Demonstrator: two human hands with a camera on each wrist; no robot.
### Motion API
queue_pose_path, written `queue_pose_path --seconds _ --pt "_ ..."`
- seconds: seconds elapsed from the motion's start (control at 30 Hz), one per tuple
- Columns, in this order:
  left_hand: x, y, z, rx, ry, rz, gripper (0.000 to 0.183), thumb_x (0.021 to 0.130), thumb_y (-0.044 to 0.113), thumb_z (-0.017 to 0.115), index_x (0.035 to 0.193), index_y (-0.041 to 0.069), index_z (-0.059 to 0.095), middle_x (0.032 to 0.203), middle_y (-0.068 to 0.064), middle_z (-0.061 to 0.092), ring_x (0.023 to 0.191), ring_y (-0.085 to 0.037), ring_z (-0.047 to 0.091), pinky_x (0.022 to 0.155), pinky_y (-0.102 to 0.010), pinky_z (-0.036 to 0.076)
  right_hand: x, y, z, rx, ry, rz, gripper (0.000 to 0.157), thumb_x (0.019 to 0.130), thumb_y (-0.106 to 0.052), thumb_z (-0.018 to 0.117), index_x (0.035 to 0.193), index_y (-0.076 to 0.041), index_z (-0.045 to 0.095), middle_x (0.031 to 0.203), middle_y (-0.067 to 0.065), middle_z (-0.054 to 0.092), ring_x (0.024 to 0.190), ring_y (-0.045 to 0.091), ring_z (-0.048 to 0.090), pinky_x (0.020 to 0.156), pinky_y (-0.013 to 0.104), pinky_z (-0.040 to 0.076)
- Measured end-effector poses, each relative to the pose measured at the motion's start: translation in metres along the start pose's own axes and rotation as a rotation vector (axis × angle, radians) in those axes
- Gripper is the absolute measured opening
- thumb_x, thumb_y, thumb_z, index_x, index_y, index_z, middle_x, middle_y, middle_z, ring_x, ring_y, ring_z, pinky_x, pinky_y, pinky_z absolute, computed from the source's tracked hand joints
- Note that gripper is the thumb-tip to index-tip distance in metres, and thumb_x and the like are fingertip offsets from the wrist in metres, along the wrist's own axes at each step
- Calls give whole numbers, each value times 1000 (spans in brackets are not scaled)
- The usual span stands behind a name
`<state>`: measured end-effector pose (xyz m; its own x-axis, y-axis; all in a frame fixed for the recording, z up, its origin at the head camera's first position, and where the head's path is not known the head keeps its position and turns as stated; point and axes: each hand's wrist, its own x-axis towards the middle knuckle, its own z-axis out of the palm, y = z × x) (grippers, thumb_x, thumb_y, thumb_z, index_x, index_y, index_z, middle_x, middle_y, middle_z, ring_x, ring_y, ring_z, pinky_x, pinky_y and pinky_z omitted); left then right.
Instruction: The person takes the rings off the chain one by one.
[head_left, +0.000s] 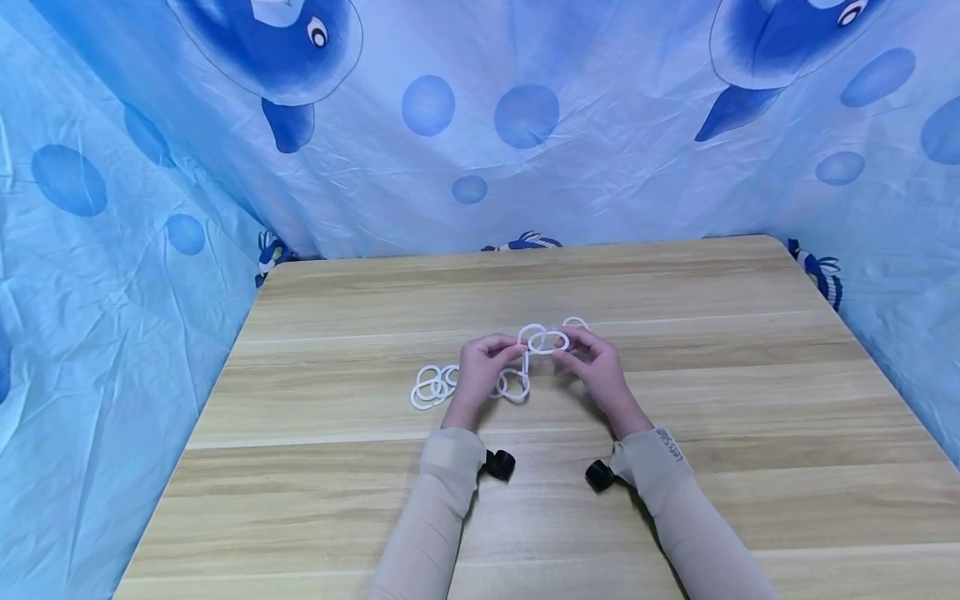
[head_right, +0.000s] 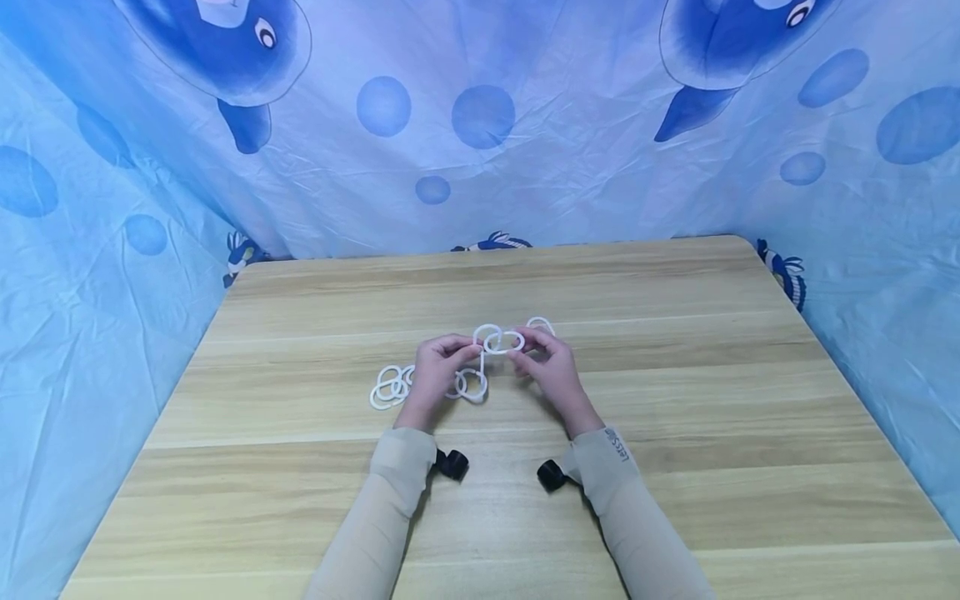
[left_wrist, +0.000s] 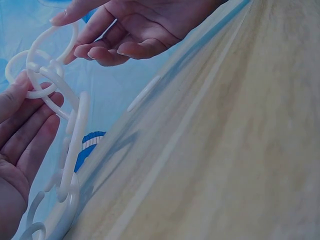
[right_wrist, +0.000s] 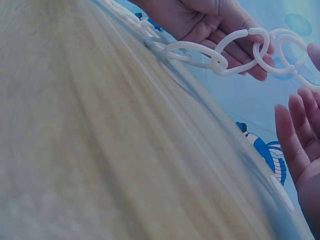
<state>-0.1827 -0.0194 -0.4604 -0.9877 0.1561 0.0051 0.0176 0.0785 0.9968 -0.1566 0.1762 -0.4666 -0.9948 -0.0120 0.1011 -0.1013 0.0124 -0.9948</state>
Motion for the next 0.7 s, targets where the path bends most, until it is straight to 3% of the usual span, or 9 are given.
queue_pose_path --seconds 0.23,0.7 --pt "0 0 -1 17 27 32 17 82 10 76 95 0 73 96 -14 74 79 -5 67 78 -22 59 0 -2 0 16 -31 29 44 85 -1 69 126 9 55 91 -8 64 79 4 63 64 25 60" --pt "-1 0 -1 3 35 74 16 82 8 75 94 -2 72 95 -18 74 78 -5 66 77 -21 59 -3 -2 -1 -14 -82 57 45 86 -7 70 127 6 56 95 -5 64 83 10 64 66 25 60"
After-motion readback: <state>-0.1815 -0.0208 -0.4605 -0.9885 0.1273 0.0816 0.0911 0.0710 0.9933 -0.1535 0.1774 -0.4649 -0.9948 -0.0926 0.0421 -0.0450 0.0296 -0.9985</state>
